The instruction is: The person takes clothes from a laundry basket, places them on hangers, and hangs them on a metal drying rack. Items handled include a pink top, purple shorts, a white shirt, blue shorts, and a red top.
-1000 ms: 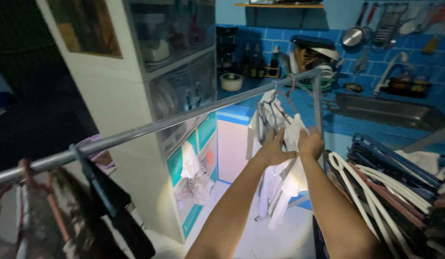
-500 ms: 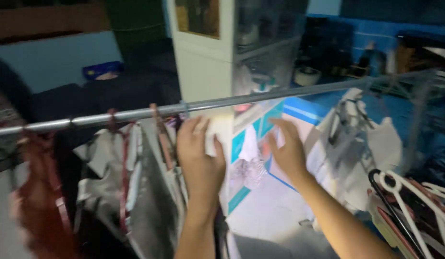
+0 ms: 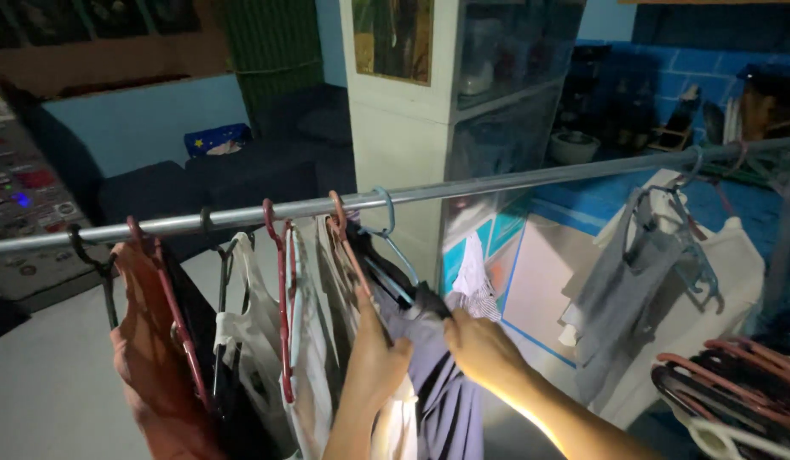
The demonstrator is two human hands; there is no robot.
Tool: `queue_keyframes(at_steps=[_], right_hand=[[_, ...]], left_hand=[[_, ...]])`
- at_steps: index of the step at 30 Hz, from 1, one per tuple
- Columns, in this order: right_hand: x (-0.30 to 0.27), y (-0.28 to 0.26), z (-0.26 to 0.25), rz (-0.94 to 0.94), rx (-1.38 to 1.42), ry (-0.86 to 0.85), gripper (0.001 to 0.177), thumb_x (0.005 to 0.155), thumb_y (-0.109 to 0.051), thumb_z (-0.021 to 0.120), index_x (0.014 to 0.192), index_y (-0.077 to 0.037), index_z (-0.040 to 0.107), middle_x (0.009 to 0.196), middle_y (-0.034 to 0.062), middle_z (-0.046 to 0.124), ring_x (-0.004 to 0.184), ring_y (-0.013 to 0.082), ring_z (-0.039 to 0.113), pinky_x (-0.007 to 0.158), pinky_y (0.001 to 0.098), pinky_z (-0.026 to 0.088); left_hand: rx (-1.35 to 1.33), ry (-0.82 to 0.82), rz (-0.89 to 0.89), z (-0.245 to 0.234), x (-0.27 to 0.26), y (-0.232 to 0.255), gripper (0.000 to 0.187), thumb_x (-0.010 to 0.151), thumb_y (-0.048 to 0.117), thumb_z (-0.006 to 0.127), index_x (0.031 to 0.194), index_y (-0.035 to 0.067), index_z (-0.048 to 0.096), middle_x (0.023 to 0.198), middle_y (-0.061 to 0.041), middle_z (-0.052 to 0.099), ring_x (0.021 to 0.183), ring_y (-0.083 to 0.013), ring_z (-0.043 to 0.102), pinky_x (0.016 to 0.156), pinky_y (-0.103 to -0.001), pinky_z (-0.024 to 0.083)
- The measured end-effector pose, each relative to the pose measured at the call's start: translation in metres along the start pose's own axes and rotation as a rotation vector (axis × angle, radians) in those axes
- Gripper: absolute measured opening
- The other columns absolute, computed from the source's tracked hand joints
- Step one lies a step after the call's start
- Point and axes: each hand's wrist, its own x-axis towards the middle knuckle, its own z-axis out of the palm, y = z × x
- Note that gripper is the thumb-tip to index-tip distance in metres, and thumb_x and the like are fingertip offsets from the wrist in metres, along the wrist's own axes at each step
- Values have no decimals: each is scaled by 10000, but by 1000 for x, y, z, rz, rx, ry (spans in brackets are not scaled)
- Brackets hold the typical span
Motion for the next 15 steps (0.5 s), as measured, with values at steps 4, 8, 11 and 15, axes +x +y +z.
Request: queue_keyframes(at_steps=[4,8,11,15], right_hand=[[2,35,3,52,-16,216,284,989,-317,521,933,-45,580,648,288,638,648,498,660,607,587,511],[-5,60,-18,47,-77,463,264,970,-303,545,885,-59,600,603,273,631,615,495,651,552,588,497],[-10,96,-30,40,-124,569,267,976,-297,553,868,-58,606,615,266,632,620,495,647,542,585,494],[-12,150,-40,62,-215,700,294,989,-301,567,841,-54,625,648,269,629,631,488,649,552,567,511]], left_hand=[[-70,-110,-72,10,1,28,1119,764,89,573,1668,-23,-76,1524,-300,464,1001,-463,675,868,-409,530],[-22,-115,50,47,11,21,1056,745,35,597,1602,-30,-18,1614,-320,253,1386,-413,435,1093,-364,388],[-89,-37,341,88,21,8,1033,702,-42,612,1553,-108,30,1617,-399,173,1531,-465,186,1207,-409,210],[-170,-57,347,126,24,29,1058,651,-88,600,1563,-128,67,1608,-421,43,1548,-496,32,1248,-435,98]])
